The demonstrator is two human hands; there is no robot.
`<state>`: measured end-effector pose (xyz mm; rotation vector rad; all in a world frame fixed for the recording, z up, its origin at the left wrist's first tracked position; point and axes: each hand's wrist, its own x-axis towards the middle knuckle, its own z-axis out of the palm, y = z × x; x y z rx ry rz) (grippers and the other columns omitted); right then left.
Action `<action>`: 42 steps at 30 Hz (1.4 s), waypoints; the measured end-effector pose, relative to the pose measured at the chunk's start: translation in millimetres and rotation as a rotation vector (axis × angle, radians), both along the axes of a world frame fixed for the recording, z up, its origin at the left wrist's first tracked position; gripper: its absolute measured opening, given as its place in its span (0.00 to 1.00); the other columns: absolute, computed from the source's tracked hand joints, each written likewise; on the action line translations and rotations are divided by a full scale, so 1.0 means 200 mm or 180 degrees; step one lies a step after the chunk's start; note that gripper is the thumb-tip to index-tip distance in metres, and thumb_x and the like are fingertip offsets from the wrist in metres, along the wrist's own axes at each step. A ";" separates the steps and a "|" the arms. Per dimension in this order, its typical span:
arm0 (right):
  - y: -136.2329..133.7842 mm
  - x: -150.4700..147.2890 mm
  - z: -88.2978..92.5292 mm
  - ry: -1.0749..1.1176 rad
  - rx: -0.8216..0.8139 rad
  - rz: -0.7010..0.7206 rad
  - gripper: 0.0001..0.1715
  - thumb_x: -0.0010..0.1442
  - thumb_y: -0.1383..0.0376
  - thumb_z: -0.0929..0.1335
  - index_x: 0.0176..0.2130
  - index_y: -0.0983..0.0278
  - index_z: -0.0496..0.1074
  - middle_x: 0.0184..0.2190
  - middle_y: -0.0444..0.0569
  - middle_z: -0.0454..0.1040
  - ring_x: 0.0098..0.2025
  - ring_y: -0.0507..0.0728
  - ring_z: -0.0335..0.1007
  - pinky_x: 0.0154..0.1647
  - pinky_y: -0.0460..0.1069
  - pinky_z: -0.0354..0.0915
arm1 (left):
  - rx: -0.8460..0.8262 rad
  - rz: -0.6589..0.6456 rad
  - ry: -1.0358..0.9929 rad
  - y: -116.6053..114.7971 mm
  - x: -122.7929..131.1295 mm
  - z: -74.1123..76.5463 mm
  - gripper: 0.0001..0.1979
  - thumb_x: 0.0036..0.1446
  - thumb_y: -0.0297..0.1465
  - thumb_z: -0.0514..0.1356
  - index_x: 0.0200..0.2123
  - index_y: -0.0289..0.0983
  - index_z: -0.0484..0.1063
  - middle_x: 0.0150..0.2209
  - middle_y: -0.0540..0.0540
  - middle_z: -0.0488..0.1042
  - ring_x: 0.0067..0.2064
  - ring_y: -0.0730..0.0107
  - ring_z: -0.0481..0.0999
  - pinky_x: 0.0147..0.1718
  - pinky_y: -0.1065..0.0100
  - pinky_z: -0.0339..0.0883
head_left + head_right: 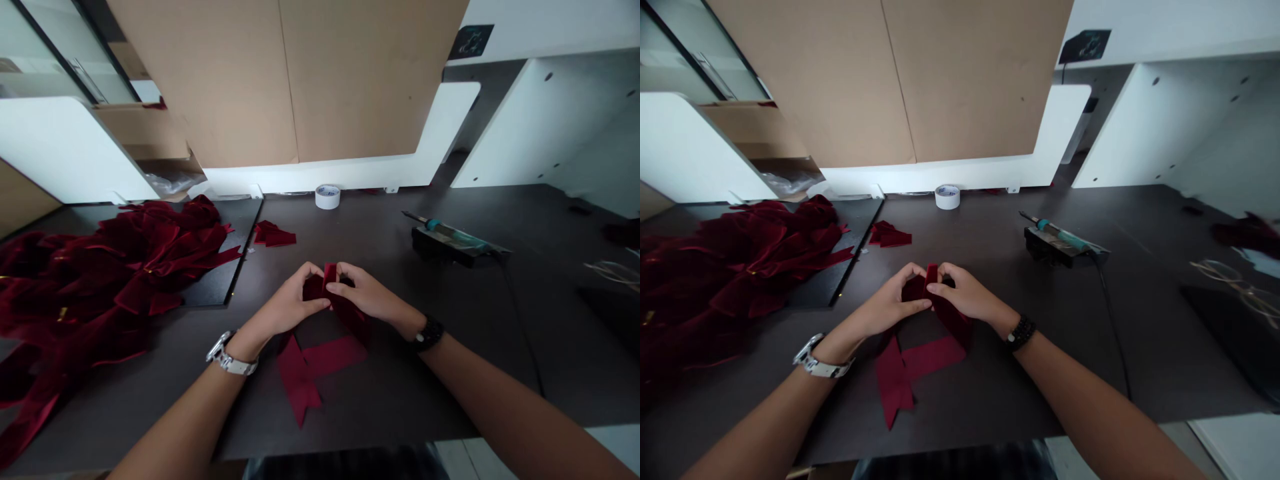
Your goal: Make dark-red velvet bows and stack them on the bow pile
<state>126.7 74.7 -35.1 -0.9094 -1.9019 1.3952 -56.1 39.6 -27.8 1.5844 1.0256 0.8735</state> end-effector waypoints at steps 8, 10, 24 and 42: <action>-0.01 -0.03 -0.01 0.0216 -0.0413 -0.0152 0.12 0.57 0.57 0.66 0.34 0.65 0.67 0.35 0.48 0.71 0.35 0.53 0.66 0.37 0.48 0.61 | 0.0745 0.0392 0.0854 -0.01 0.02 -0.03 0.16 0.53 0.28 0.60 0.43 0.40 0.58 0.32 0.52 0.70 0.31 0.73 0.70 0.32 0.70 0.63; -0.01 -0.03 -0.02 0.0292 -0.0687 -0.0143 0.16 0.56 0.55 0.67 0.34 0.65 0.67 0.32 0.47 0.70 0.31 0.51 0.64 0.32 0.47 0.60 | 0.0924 0.0503 0.0930 -0.02 0.03 -0.04 0.17 0.51 0.27 0.61 0.43 0.40 0.58 0.30 0.54 0.69 0.27 0.75 0.69 0.29 0.72 0.63; -0.05 -0.02 0.07 0.1470 -0.2633 0.0275 0.18 0.46 0.61 0.75 0.32 0.65 0.66 0.19 0.37 0.63 0.16 0.44 0.54 0.17 0.41 0.53 | 0.3828 0.0246 0.2179 -0.03 -0.02 0.00 0.12 0.62 0.29 0.57 0.49 0.34 0.66 0.44 0.40 0.73 0.43 0.66 0.75 0.41 0.65 0.74; 0.01 0.02 0.01 0.1445 -0.3125 0.0892 0.10 0.53 0.64 0.68 0.29 0.63 0.61 0.15 0.34 0.56 0.14 0.43 0.38 0.14 0.41 0.39 | 0.3582 0.0073 0.1992 -0.06 0.01 0.03 0.12 0.62 0.27 0.56 0.49 0.32 0.67 0.43 0.40 0.75 0.45 0.67 0.76 0.46 0.64 0.74</action>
